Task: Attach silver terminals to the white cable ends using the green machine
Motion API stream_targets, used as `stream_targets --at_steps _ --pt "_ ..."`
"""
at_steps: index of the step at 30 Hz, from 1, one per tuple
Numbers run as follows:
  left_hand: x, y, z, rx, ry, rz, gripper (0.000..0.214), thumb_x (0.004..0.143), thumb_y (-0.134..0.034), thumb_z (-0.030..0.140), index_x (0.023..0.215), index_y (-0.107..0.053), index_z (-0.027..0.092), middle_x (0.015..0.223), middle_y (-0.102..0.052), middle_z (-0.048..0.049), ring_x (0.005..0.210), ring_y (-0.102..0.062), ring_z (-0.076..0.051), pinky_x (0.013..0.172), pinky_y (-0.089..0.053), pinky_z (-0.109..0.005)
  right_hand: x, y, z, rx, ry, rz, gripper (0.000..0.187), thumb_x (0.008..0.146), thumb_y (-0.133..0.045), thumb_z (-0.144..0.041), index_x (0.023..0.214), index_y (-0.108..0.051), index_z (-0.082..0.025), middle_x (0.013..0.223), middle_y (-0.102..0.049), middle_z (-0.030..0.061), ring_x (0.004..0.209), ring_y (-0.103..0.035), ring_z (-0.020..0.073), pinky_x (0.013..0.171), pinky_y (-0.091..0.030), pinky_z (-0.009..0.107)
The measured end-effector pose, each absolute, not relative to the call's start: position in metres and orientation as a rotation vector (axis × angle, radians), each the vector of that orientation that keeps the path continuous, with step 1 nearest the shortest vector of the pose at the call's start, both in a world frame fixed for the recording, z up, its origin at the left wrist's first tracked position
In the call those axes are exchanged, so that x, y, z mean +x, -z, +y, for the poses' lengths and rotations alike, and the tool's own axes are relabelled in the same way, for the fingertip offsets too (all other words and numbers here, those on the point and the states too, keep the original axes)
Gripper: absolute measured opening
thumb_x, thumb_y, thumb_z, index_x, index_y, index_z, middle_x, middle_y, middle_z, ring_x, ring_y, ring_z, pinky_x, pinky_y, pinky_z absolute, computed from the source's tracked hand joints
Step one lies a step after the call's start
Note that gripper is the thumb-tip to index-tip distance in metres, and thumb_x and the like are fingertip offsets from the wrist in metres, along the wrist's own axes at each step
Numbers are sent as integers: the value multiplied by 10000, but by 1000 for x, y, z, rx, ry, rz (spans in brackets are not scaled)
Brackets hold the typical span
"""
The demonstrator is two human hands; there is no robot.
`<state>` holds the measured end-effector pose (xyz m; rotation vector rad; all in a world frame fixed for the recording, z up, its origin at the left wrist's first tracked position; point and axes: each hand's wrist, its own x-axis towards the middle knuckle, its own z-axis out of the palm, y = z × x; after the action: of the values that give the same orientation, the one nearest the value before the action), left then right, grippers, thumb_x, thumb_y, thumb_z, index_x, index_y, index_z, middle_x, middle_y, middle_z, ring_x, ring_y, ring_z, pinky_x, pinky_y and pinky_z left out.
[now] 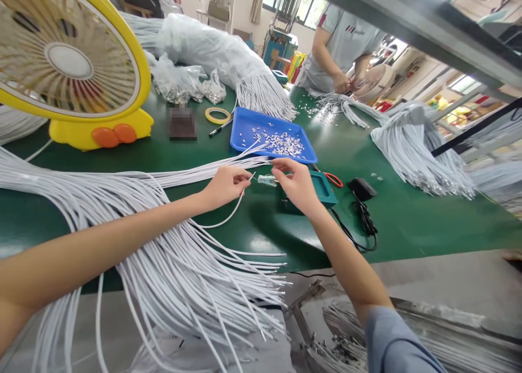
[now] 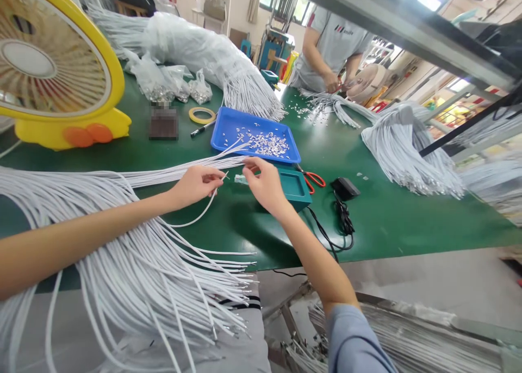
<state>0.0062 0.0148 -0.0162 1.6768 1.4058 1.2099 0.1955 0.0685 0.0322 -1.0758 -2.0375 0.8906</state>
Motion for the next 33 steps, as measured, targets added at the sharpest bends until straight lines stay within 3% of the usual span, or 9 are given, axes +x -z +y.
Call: stream_targets --at_steps 2,4,10,14,19,25,33 --pt "8 18 17 1432 -1131 1336 293 796 -579 103 1080 -648 99 574 -602 26 442 -565 -99 486 -468 -207 203 -34 78 -1231 -390 -2290 285 808 -596 -230 1072 -688 -177 1007 -707 82 969 -609 252 821 -468 379" --pt "9 19 17 1341 -1117 1294 404 791 -573 62 1193 -599 78 567 -586 41 410 -544 -81 448 -440 -182 207 -32 84 -1345 -104 -2523 298 817 -633 -270 1088 -702 -167 1100 -708 106 1050 -586 300 886 -445 418" --pt "6 26 17 1256 -1066 1228 341 796 -567 22 1132 -598 71 583 -595 39 433 -558 -69 447 -443 -163 203 -22 83 -1354 297 -2899 209 868 -586 -278 980 -714 -157 1071 -714 123 1082 -562 316 908 -359 444" --pt "4 31 21 1217 -1101 1170 303 787 -598 21 1082 -573 87 577 -605 43 418 -542 -62 428 -406 -150 201 -22 87 -1333 329 -2969 223 863 -575 -293 967 -706 -145 1024 -720 130 1050 -572 325 889 -325 460" --pt "4 31 23 1165 -1102 1150 267 791 -591 -7 1034 -550 97 564 -610 40 420 -556 -67 423 -387 -145 203 -25 101 -1278 232 -3035 248 847 -579 -335 979 -718 -178 1050 -722 96 1036 -590 286 809 -324 382" --pt "5 30 25 1130 -1103 1130 239 803 -601 3 1018 -552 96 596 -658 7 428 -562 -66 432 -385 -146 193 -28 97 -1336 252 -3036 232 834 -626 -352 892 -754 -167 887 -729 125 949 -609 286 685 -251 336" --pt "5 34 27 1151 -1114 1145 247 780 -655 37 1004 -567 94 611 -682 -10 436 -565 -71 431 -383 -155 183 -32 88 -1325 190 -3084 203 875 -603 -291 891 -755 -158 844 -722 119 892 -603 261 693 -213 330"
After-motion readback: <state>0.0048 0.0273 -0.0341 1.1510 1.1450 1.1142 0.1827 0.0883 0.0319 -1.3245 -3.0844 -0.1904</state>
